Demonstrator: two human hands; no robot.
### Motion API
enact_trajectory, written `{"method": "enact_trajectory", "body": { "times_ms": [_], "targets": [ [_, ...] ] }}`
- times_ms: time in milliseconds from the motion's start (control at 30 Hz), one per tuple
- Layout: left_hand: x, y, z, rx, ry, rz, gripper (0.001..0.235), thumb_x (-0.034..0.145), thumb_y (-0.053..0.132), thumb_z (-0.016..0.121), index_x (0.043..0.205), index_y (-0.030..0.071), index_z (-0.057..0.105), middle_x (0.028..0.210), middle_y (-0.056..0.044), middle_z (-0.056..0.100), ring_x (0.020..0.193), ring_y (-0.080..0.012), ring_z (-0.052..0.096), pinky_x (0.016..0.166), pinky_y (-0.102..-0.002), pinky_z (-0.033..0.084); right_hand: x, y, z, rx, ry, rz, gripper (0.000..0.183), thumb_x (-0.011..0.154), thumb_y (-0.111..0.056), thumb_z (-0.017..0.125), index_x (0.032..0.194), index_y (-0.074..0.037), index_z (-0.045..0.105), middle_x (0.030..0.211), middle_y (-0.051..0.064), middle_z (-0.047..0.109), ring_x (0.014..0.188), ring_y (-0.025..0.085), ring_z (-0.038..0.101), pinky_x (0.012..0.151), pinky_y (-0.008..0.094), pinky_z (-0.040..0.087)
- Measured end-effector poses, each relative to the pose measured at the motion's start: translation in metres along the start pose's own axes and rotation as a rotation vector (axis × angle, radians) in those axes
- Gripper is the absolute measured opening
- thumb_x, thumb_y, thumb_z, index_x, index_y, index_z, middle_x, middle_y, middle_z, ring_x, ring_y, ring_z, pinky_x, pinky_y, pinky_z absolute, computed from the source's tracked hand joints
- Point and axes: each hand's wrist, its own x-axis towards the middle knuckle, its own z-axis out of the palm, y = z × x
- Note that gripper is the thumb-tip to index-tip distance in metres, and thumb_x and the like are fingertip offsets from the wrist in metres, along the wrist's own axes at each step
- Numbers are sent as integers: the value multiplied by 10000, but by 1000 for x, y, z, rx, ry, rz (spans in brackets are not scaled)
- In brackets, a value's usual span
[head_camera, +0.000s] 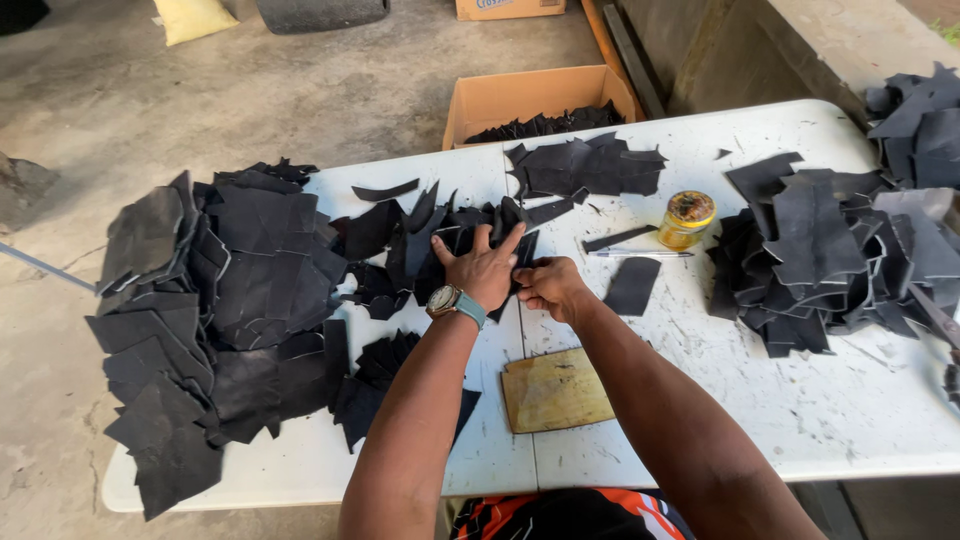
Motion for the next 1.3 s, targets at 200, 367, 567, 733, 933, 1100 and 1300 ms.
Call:
{"method": "enact_trajectory", "body": {
  "times_ms": [200, 367, 567, 733, 933, 1100, 1300],
  "targets": [
    [-6, -4, 16, 136, -117, -24, 491, 1072, 449, 381, 1555, 362, 393, 1699, -100, 160, 1151, -244, 662, 1148, -771, -138, -23, 18, -32, -152, 6, -35, 267, 910, -113, 727, 1126, 38, 683, 704, 105, 671, 531, 154, 587, 462, 282, 481],
    [-6, -11, 21, 115, -30, 38, 524, 1009, 491, 432, 1516, 358, 414, 1656, -127, 162, 1198, -275, 597, 1080, -760, -163, -52, 26, -64, -34, -20, -229, 210, 892, -68, 742, 1068, 14, 662, 732, 51, 635, 543, 125, 562, 480, 274, 483],
    [-25, 5, 0, -85, 299, 63, 371, 1051, 387, 479, 1313, 219, 681, 1444, -71, 566, 1084, -244, 671, 1229, -695, 21, -76, 20, -86, 83, -110, -316, 120, 923, -110, 713, 1018, -64, 656, 812, 0, 630, 621, 80, 559, 539, 245, 509],
    [-35, 24, 9, -819, 426, 232, 380, 939, 320, 738, 1176, 26, 695, 1086, -139, 731, 944, -205, 700, 852, -407, 561, -83, 18, -67, 142, -156, -338, 83, 909, -97, 699, 979, -68, 665, 838, 2, 677, 657, 91, 642, 544, 243, 535],
    [-7, 37, 55, -1462, 412, 91, 175, 903, 155, 782, 977, -3, 767, 874, -57, 755, 785, -127, 666, 700, -282, 550, -87, 29, -55, 229, 26, -477, 111, 875, -1, 719, 918, 17, 618, 759, 83, 660, 557, 125, 610, 489, 268, 533],
    [25, 34, 78, -1899, 755, -77, 126, 859, 83, 775, 957, 13, 741, 924, -42, 778, 874, -134, 731, 831, -277, 605, -90, 45, -76, 352, 132, -450, 111, 869, 21, 682, 904, -3, 580, 768, 95, 654, 546, 137, 610, 474, 266, 526],
    [16, -8, 26, -885, 358, -110, 344, 935, 298, 736, 1151, 32, 775, 975, -63, 773, 912, -211, 748, 819, -330, 567, -117, 86, -111, 417, -28, -397, 138, 892, 5, 704, 915, -55, 582, 802, 62, 653, 596, 117, 627, 522, 244, 537]
  ]
}}
